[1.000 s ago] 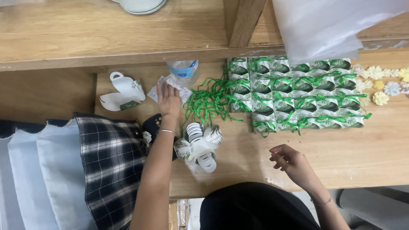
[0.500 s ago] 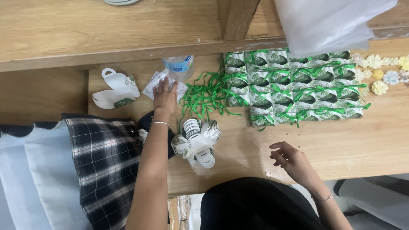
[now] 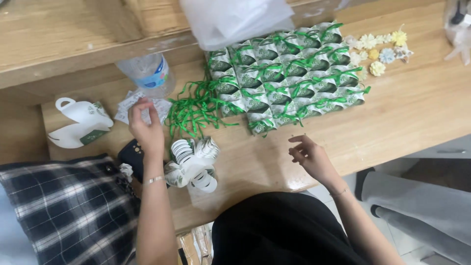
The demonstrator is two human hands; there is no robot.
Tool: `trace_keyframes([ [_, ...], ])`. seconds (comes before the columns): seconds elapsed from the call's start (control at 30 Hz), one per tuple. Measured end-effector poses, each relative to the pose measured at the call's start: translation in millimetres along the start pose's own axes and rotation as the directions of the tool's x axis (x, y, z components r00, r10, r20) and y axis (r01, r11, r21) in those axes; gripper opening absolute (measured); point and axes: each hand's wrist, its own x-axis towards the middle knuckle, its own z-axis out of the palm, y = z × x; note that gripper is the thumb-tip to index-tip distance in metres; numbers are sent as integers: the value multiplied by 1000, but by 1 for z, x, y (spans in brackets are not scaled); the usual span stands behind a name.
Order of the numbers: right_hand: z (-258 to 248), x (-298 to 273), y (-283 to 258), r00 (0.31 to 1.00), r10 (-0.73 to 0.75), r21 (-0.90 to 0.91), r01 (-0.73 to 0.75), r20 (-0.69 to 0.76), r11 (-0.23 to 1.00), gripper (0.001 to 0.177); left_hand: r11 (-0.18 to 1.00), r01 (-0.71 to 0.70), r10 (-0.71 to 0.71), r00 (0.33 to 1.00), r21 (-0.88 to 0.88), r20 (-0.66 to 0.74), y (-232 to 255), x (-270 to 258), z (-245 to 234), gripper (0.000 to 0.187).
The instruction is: Packaging flower-shaped candles into decorative paper boxes and tying them with ribbons.
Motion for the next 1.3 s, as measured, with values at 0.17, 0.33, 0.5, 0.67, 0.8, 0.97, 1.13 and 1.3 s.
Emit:
trace_keyframes([
  [0.17,16,46,-1,971,-231,-256,210,-55,944,31,988,73,-68,997,-140,41,116,-97,-21,11],
  [0.33,34,76,-47,950,-309,-571,280,48,772,55,976,167,-130,962,-142,242,178,-175,-27,11],
  [0.5,64,124,24,893,-426,-812,355,147,463,56,997,45,-16,899,-56,438,198,-162,-37,8],
  [0.67,58,108,32,849,-511,-781,406,130,475,43,972,227,-163,841,-64,516,200,-140,-18,11],
  [0.8,45,80,15,835,-539,-610,485,109,627,39,988,118,-39,812,-98,582,202,-124,6,52],
  [0.97,17,12,-42,873,-477,-252,487,105,836,38,978,120,11,792,-173,610,207,-121,26,100],
  [1.13,1,-27,-84,889,-450,-98,443,-82,891,53,875,425,-163,709,-231,686,221,-114,27,96],
  [1.3,4,-29,-51,775,-608,-208,574,-173,792,20,828,534,-300,681,-172,668,231,-115,20,91],
])
